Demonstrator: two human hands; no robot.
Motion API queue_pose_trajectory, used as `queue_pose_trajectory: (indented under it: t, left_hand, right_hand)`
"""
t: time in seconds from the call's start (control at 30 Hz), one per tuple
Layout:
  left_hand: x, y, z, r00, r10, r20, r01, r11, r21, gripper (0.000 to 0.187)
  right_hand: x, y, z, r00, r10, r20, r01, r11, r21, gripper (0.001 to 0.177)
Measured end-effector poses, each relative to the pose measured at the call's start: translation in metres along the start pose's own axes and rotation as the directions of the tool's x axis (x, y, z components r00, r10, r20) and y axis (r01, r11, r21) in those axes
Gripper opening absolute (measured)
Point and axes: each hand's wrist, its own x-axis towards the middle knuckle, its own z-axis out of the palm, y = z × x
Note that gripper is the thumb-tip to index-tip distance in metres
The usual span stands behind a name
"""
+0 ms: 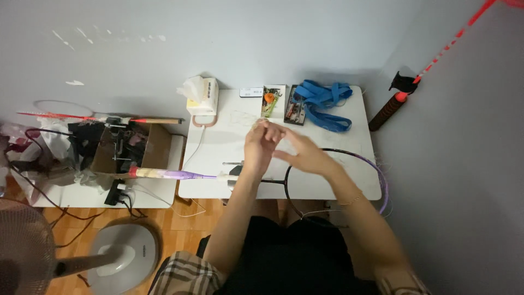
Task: Manually stringing a badminton racket using a tensioning clamp on a table.
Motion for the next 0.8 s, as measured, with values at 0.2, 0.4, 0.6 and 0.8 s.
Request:
queue_pose_trajectory:
  t: [0.2,0.4,0.6,0.8]
  left_hand:
    - [-0.003,0.011,-0.002,1.000,0.004,-0.001,-0.004,0.976,0.217,0.022]
    - [0.006,0.024,-0.010,0.998,-0.045,-0.038,0.045,0.999,0.007,0.019]
    - [0.021,0.050,-0.049,0.998,-0.007,-0.056,-0.024,0.845,-0.535,0.026]
    - [0.007,0.106,-0.089,0.961,0.147,-0.233,-0.238,0.870,-0.432,0.029]
  right_hand:
    - [-0.007,0.024,0.005,0.850,0.460,0.258,-0.510,0.842,0.177,0.028]
    - [-0.021,0.019,-0.003,0.900,0.314,0.301,-0.408,0.849,0.335,0.038]
    - [-0.043,0.059,-0.024,0.924,0.342,0.172,-0.380,0.873,0.305,0.027]
    - [-0.079,0.131,-0.095,0.808,0.429,-0.405,-0.135,0.803,0.581,0.024]
